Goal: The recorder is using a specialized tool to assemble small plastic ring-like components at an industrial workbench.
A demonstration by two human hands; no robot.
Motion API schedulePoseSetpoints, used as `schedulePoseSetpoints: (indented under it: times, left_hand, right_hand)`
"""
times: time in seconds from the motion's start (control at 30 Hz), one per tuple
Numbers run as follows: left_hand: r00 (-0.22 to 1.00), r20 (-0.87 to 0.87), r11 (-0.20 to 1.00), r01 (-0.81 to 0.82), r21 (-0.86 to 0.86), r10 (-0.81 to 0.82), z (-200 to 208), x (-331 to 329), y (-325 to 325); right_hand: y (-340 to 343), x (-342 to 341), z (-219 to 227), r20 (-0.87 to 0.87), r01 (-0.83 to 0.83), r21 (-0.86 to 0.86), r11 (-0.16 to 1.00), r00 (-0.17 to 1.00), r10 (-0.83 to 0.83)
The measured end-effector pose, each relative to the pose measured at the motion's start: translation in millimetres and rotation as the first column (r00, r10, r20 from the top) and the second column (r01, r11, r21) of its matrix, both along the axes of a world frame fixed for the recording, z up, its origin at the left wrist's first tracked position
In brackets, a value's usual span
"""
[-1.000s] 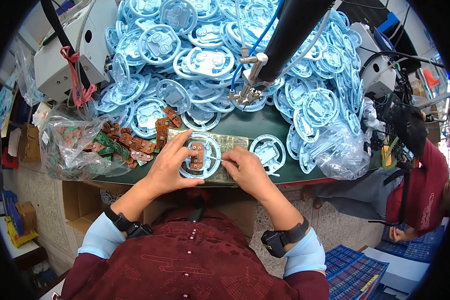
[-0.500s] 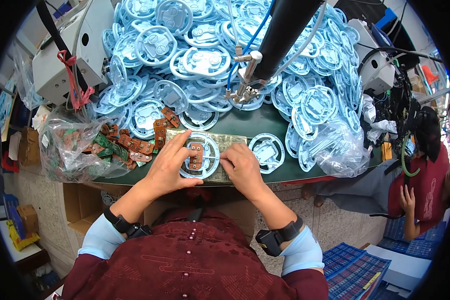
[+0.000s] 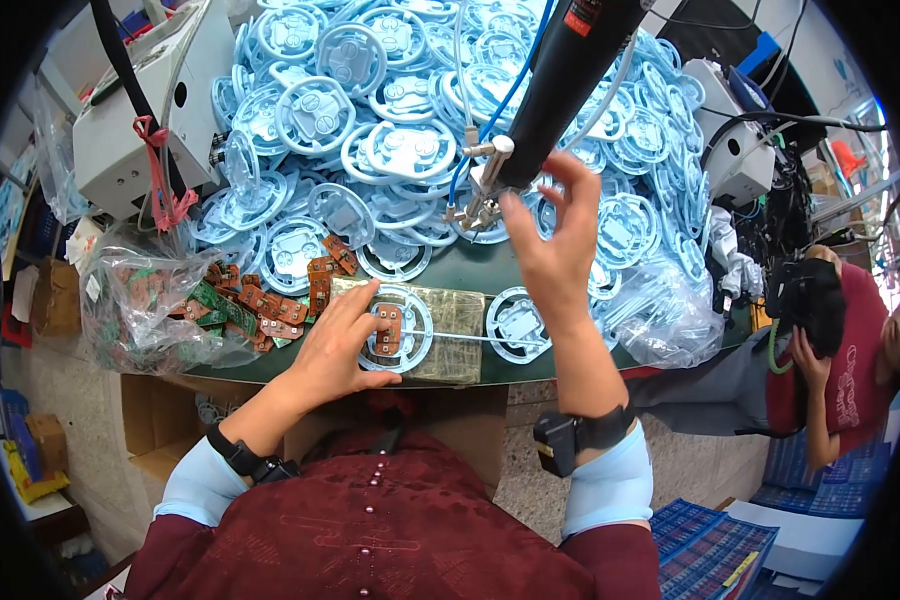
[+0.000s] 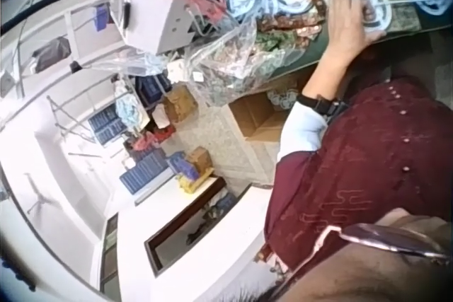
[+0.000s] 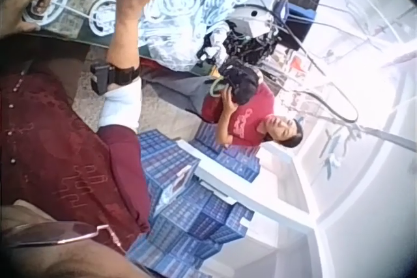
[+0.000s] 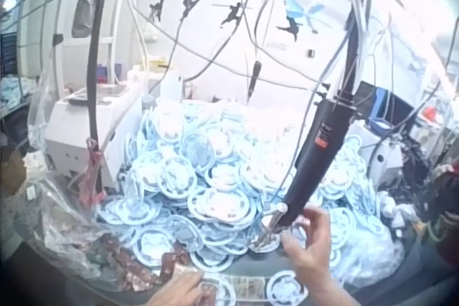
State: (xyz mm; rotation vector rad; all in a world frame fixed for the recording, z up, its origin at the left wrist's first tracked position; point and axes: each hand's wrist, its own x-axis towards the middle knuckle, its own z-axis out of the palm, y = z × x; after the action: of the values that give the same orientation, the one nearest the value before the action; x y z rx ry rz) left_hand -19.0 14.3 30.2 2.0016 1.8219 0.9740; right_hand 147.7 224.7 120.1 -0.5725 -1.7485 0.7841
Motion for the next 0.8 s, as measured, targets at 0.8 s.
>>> schedulePoseSetpoints:
  times: [0.8]
  left_hand:
    - [0.999,0.004,0.995,-0.039,0.090,0.039,-17,1,-2]
  right_hand:
    - [-61,-46,94,-0.263,-0.561,-0.235,0.794,0.823,0.503]
